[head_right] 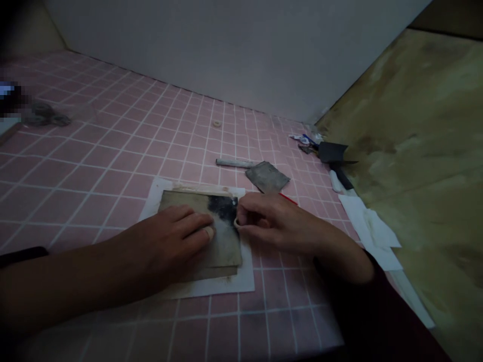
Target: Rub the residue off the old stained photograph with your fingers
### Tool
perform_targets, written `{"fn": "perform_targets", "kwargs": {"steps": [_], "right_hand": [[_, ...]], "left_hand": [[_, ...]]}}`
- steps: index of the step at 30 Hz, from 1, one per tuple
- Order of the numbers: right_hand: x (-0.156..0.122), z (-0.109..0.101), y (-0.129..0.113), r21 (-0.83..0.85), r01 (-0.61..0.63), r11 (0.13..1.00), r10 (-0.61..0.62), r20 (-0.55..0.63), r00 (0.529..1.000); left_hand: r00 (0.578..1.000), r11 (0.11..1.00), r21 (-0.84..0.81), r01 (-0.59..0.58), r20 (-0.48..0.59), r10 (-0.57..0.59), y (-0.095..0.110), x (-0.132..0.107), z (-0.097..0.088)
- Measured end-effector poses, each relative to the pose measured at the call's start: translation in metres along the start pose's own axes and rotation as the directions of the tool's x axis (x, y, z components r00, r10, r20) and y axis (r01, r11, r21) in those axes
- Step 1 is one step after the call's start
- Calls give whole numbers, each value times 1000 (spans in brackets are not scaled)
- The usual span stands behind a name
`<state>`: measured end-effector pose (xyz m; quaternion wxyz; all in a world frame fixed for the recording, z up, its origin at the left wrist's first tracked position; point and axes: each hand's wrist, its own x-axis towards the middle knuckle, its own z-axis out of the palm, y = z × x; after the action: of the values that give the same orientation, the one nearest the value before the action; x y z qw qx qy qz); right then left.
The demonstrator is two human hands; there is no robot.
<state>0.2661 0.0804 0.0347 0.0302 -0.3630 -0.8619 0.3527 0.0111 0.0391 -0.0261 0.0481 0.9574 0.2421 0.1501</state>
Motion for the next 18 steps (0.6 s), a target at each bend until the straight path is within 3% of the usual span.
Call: {"fn": "perform_targets", "kwargs": {"steps": [8, 18], "right_hand": [[1, -4, 10, 436, -77, 896, 74, 23, 997], [4, -2, 10, 414, -83, 907, 98, -14, 995]], "left_hand": [[999, 1000, -26, -3, 36, 4, -2, 1, 0], [999, 1000, -15, -19, 26, 19, -2, 0, 2]]}}
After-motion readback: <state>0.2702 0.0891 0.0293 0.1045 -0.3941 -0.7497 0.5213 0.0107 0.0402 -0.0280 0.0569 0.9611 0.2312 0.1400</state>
